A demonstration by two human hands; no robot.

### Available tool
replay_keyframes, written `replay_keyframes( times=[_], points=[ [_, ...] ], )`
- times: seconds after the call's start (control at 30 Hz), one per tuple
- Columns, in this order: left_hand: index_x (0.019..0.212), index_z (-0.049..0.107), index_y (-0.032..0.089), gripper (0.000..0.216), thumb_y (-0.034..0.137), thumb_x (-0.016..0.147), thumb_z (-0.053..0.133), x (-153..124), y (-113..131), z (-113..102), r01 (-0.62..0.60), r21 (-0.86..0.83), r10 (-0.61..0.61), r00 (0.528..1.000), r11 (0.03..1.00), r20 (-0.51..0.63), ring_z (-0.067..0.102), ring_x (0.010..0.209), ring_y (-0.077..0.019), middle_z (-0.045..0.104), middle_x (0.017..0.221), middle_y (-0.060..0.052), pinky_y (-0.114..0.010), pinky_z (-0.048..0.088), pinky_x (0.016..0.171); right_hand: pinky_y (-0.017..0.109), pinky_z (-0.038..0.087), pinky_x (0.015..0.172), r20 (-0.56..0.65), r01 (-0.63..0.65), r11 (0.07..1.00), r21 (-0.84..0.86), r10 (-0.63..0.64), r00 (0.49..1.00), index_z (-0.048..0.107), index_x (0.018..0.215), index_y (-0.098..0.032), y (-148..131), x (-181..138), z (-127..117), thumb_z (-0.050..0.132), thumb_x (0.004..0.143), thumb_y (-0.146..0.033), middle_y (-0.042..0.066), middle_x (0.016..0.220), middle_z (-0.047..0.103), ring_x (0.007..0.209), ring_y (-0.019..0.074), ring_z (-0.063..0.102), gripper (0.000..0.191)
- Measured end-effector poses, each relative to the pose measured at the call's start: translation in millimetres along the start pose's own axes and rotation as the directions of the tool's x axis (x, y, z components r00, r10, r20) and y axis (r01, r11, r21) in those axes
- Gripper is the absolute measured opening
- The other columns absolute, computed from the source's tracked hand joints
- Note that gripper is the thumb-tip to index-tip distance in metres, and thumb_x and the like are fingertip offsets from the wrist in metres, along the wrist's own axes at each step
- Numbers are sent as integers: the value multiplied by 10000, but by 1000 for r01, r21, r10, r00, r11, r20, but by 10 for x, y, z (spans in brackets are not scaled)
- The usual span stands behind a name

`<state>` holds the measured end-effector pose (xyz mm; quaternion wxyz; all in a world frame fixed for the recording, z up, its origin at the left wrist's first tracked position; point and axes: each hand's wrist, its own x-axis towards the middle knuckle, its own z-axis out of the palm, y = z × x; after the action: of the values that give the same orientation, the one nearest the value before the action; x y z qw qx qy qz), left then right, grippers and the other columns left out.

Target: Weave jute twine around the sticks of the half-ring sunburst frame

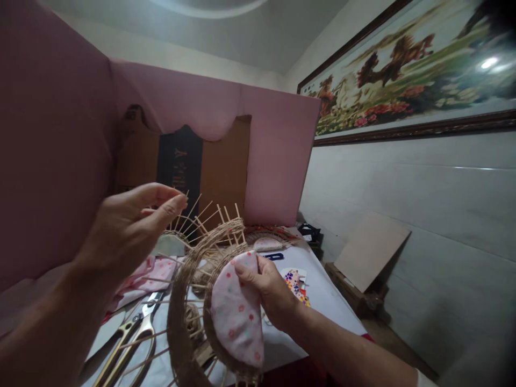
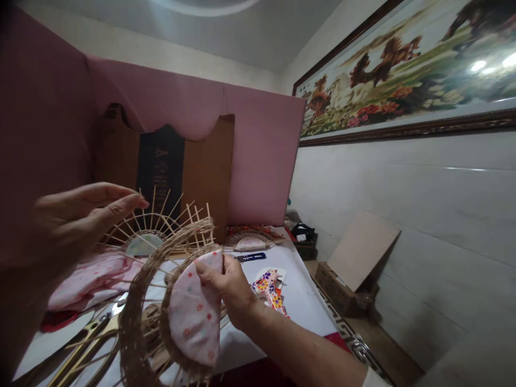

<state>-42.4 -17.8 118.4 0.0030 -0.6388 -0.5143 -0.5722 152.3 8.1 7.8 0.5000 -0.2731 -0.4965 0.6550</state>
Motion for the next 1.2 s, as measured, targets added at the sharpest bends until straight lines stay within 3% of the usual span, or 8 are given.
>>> replay_keyframes(
  times=[0.1, 0.23, 0.4, 0.6, 0.73, 0.83, 1.0, 1.2],
  points=[
    [697, 648, 241, 238, 443, 792, 566, 1, 31, -44, 39, -138, -56, 991, 990, -118, 541, 554, -105, 602, 574, 83, -271, 363, 527, 228, 416, 596, 14, 21, 999, 36, -22, 1000, 564, 776, -153, -48, -22, -47, 781, 629, -390, -2, 688, 588, 607, 106, 528, 353],
    [698, 612, 215, 217, 350, 843, 523, 51, -49, 12, 83, -294, -110, 991, 952, -76, 485, 554, -95, 544, 564, 75, -311, 347, 552, 208, 408, 566, 32, 28, 996, 83, -31, 999, 561, 762, -161, -136, -60, -59, 774, 643, -388, -18, 660, 576, 573, 90, 515, 333],
    [817, 655, 199, 120, 147, 720, 606, 84, -197, 178, 343, -521, -296, 939, 781, 175, 558, 628, -83, 676, 689, 65, -208, 426, 584, 192, 402, 520, 91, 7, 989, 145, -20, 996, 545, 743, -170, -174, -62, -45, 764, 660, -381, -29, 624, 572, 518, 79, 511, 315],
    [1023, 671, 174, 357, 178, 669, 722, -30, -201, 500, 606, -647, -175, 778, 463, 604, 660, 786, -159, 688, 1083, -90, -221, 516, 638, 176, 408, 503, 133, -76, 975, 207, 49, 990, 545, 750, -152, -128, -72, -2, 755, 676, -350, -22, 618, 575, 505, 68, 513, 298],
    [1057, 664, 181, 413, 106, 655, 719, -81, -200, 614, 654, -691, -113, 747, 308, 655, 632, 601, -86, 674, 1127, -109, -157, 471, 486, 171, 409, 493, 167, -121, 969, 216, 85, 982, 541, 741, -147, -120, -101, 26, 751, 678, -347, -21, 600, 568, 493, 65, 509, 297],
    [1025, 679, 155, 380, 145, 649, 738, -75, -260, 644, 655, -691, -79, 741, 308, 667, 612, 532, -89, 722, 964, -115, -171, 463, 460, 169, 411, 485, 178, -144, 966, 216, 106, 978, 541, 744, -143, -122, -110, 36, 756, 672, -350, -21, 602, 565, 491, 64, 510, 307],
    [848, 729, 109, 309, 198, 562, 809, -42, -335, 676, 615, -655, -77, 752, 439, 655, 647, 600, -165, 719, 723, -90, -264, 518, 563, 167, 412, 481, 199, -165, 965, 203, 124, 972, 534, 736, -142, -102, -110, 39, 763, 664, -341, -24, 603, 563, 494, 63, 511, 312],
    [806, 740, 128, 290, 253, 555, 815, -112, -316, 719, 525, -651, -218, 842, 548, 494, 608, 543, -127, 698, 653, -52, -227, 484, 513, 170, 412, 505, 181, -134, 978, 162, 104, 978, 530, 761, -147, -81, -114, 32, 757, 677, -346, -23, 624, 566, 512, 62, 513, 314]
  ],
)
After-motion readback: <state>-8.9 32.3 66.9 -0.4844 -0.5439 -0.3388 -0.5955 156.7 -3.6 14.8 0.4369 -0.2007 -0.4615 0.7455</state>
